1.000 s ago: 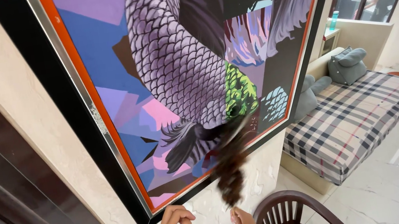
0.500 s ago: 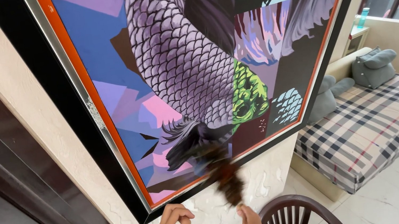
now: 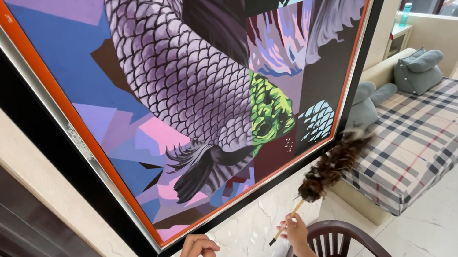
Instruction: The recorder cleans a wall outlet and then dusts a large picture frame.
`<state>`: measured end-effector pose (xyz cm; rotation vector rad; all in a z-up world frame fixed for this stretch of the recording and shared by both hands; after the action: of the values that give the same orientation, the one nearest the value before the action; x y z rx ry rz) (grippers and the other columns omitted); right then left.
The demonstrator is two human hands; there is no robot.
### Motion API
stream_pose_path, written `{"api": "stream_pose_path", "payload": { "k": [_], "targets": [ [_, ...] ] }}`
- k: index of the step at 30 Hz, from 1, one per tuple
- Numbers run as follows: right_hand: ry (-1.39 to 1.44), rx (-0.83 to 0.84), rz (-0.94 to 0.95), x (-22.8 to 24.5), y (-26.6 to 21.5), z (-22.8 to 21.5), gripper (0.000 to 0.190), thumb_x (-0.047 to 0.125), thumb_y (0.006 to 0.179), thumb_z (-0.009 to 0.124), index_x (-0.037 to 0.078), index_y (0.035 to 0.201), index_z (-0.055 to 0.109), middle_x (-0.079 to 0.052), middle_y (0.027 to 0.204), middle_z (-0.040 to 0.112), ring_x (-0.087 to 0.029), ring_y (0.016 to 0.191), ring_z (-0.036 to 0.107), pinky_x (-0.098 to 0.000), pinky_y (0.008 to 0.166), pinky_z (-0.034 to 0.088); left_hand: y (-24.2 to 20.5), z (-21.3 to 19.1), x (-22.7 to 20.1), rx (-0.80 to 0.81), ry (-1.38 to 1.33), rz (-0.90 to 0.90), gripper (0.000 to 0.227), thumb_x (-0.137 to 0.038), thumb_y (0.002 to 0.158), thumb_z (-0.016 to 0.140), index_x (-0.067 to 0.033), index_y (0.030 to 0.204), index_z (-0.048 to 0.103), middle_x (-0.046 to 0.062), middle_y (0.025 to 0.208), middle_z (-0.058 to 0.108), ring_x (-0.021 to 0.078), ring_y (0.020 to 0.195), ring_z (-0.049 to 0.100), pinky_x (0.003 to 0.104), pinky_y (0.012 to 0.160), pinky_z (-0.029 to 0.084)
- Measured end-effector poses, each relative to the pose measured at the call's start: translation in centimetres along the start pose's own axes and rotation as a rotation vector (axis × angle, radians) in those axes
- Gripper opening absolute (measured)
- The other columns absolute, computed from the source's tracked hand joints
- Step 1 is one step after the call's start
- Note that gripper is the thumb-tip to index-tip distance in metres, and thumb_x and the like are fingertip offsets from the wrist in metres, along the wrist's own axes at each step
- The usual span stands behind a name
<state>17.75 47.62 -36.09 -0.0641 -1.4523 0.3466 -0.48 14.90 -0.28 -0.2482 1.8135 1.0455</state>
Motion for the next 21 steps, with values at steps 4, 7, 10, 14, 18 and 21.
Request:
{"api": "stream_pose_path", "payload": {
  "k": [4, 7, 10, 14, 18, 21],
  "targets": [
    [0.031, -0.072, -0.243, 5.2, -2.6, -0.8, 0.025, 0.029, 0.103, 0.054, 0.007, 0.114, 0.058, -0.009, 0.087, 0.068, -0.023, 0.079, 0.076, -0.0332, 0.055, 0.055, 0.3, 0.5, 0.0, 0.018, -0.008, -0.002, 0.011, 0.01, 0.078, 0.06, 0.0014, 0.076, 0.066, 0.007, 0.084, 0.062, 0.0156, 0.072, 0.062, 0.027, 0.066, 0.05],
    [-0.227, -0.056, -0.629, 11.4, -7.8, -0.1, 0.024, 0.026, 0.103, 0.053, 0.006, 0.113, 0.06, -0.009, 0.085, 0.069, -0.019, 0.076, 0.074, -0.0345, 0.06, 0.056, 1.1, 0.9, -0.7, 0.029, -0.018, 0.029, 0.011, 0.01, 0.078, 0.059, 0.0013, 0.077, 0.066, 0.007, 0.086, 0.062, 0.0158, 0.072, 0.062, 0.027, 0.067, 0.05],
    [-0.494, -0.055, -0.982, 16.2, -11.6, 1.4, 0.021, 0.023, 0.102, 0.054, 0.006, 0.109, 0.065, -0.009, 0.08, 0.071, -0.019, 0.07, 0.07, -0.0356, 0.063, 0.056, 2.0, 1.3, -2.5, 0.06, -0.041, 0.091, 0.011, 0.01, 0.079, 0.06, 0.0012, 0.078, 0.066, 0.007, 0.087, 0.061, 0.0161, 0.072, 0.061, 0.027, 0.067, 0.05],
    [-0.491, -0.176, -0.569, 15.8, -6.7, -0.5, 0.022, 0.024, 0.106, 0.049, 0.007, 0.108, 0.063, -0.01, 0.068, 0.067, -0.019, 0.059, 0.065, -0.037, 0.06, 0.052, 2.8, 1.7, -4.5, 0.094, -0.074, 0.152, 0.01, 0.01, 0.08, 0.06, 0.0014, 0.079, 0.065, 0.007, 0.086, 0.06, 0.0162, 0.072, 0.059, 0.027, 0.067, 0.049],
    [-0.029, -0.191, -0.39, 16.4, -3.9, -1.2, 0.019, 0.021, 0.104, 0.051, 0.004, 0.105, 0.059, -0.012, 0.069, 0.064, -0.018, 0.06, 0.065, -0.0384, 0.055, 0.051, 2.9, 1.6, -4.0, 0.087, -0.039, 0.135, 0.009, 0.009, 0.078, 0.06, 0.0012, 0.077, 0.065, 0.006, 0.085, 0.061, 0.0155, 0.07, 0.06, 0.027, 0.065, 0.05],
    [-0.003, -0.179, -0.587, 22.3, -7.4, 0.5, 0.023, 0.024, 0.106, 0.05, 0.003, 0.1, 0.058, -0.007, 0.069, 0.063, -0.014, 0.061, 0.066, -0.0327, 0.059, 0.056, 3.2, 1.3, -3.6, 0.107, -0.057, 0.128, 0.01, 0.009, 0.079, 0.06, 0.0007, 0.076, 0.065, 0.006, 0.084, 0.062, 0.0151, 0.07, 0.061, 0.027, 0.064, 0.05]
  ]
}}
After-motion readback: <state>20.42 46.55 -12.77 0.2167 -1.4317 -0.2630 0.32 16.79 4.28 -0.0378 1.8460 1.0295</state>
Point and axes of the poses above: each hand's wrist, its own y-axis towards the middle knuckle, its own z-axis out of the palm, x = y × z, the point moved 8 cm from there along y, towards the middle knuckle
